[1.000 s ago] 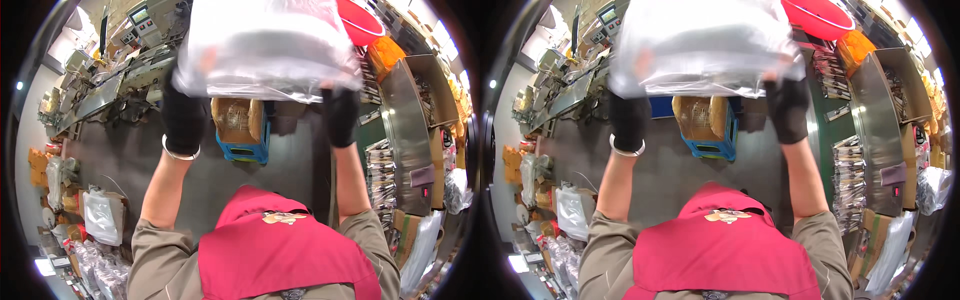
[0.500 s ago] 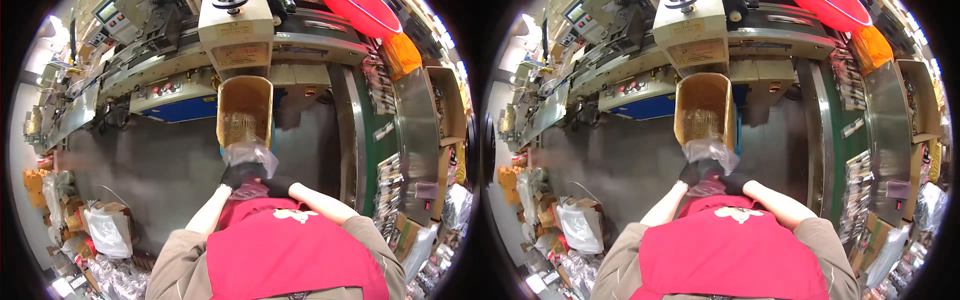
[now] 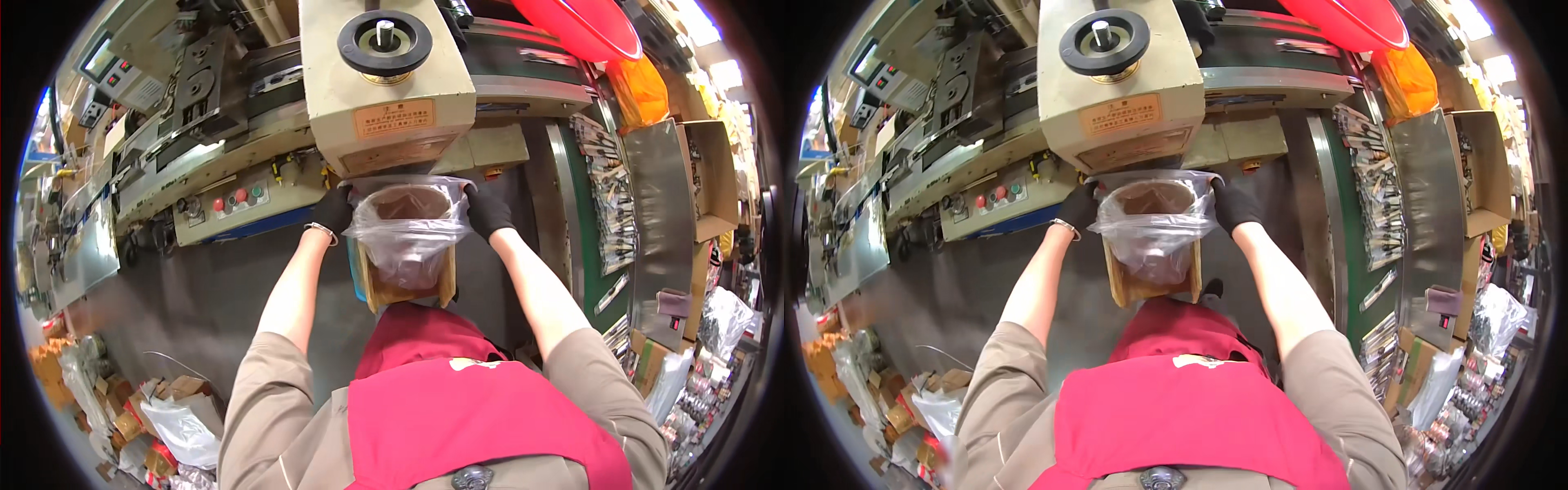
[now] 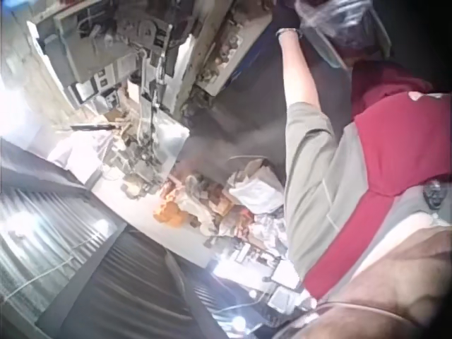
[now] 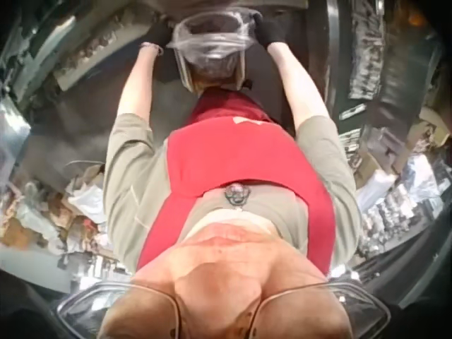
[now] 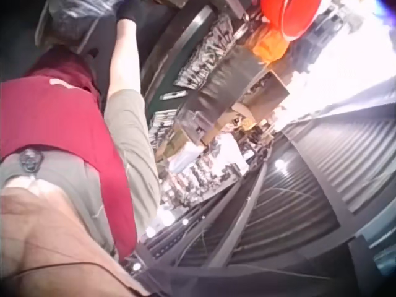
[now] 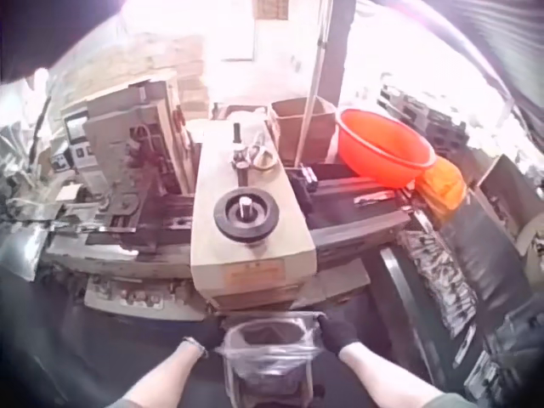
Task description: Packaging small items from a production line into larger plastic bags.
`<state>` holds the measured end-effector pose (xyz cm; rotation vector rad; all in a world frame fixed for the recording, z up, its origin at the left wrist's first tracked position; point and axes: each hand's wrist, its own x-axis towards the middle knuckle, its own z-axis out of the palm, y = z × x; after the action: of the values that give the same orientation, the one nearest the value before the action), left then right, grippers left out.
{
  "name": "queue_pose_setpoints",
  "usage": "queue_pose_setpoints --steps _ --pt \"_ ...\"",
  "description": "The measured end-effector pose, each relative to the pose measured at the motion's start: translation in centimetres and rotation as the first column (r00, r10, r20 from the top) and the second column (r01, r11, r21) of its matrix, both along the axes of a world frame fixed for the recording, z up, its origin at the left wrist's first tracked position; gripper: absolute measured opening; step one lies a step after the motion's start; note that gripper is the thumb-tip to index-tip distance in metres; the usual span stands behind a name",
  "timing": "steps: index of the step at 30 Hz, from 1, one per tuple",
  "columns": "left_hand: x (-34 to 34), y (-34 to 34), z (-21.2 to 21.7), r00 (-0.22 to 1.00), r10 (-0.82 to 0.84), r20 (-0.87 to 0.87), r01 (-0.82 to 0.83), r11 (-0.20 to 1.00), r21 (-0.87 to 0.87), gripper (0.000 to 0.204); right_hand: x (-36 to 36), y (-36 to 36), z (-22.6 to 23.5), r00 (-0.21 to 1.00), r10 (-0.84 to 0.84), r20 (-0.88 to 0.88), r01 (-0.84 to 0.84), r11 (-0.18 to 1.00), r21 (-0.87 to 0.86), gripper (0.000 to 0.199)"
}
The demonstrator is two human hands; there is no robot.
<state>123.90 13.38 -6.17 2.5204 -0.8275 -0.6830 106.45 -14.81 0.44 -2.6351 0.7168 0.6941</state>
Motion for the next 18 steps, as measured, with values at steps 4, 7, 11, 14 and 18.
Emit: queue_pose_setpoints --steps 4,7,11,14,18 --pt "-3.0 -0.3 -2.6 0.988 -0.004 -0.157 0.048 0.960 0.275 0.043 -4.3 0.1 -10.0 0.994 -0.025 -0.104 0.071 0.884 0.462 0.039" --pt "-11.5 3.6 -2.2 0.969 -0.086 -0.232 0.081 0.996 -0.032 0.048 -12.8 3.1 -11.3 0.957 0.197 -0.212 -0.074 0.874 0.480 0.035" --pt "-22.8 5.4 -0.6 0.882 0.151 -0.447 -0.064 0.977 0.203 0.066 -15.2 9.4 -5.6 0.975 -0.001 -0.223 0.076 0.941 0.330 0.036" --pt "-23.2 4.0 -6.0 0.898 0.020 -0.440 -0.030 0.999 -0.016 0.064 -11.2 8.1 -4.6 0.919 0.054 -0.391 0.141 0.881 0.452 0.046" --pt "-15.4 7.8 -12.7 0.383 0.101 -0.918 -0.138 0.989 0.051 0.050 -12.6 10.5 -19.7 0.958 -0.103 -0.267 0.250 0.756 0.605 0.050"
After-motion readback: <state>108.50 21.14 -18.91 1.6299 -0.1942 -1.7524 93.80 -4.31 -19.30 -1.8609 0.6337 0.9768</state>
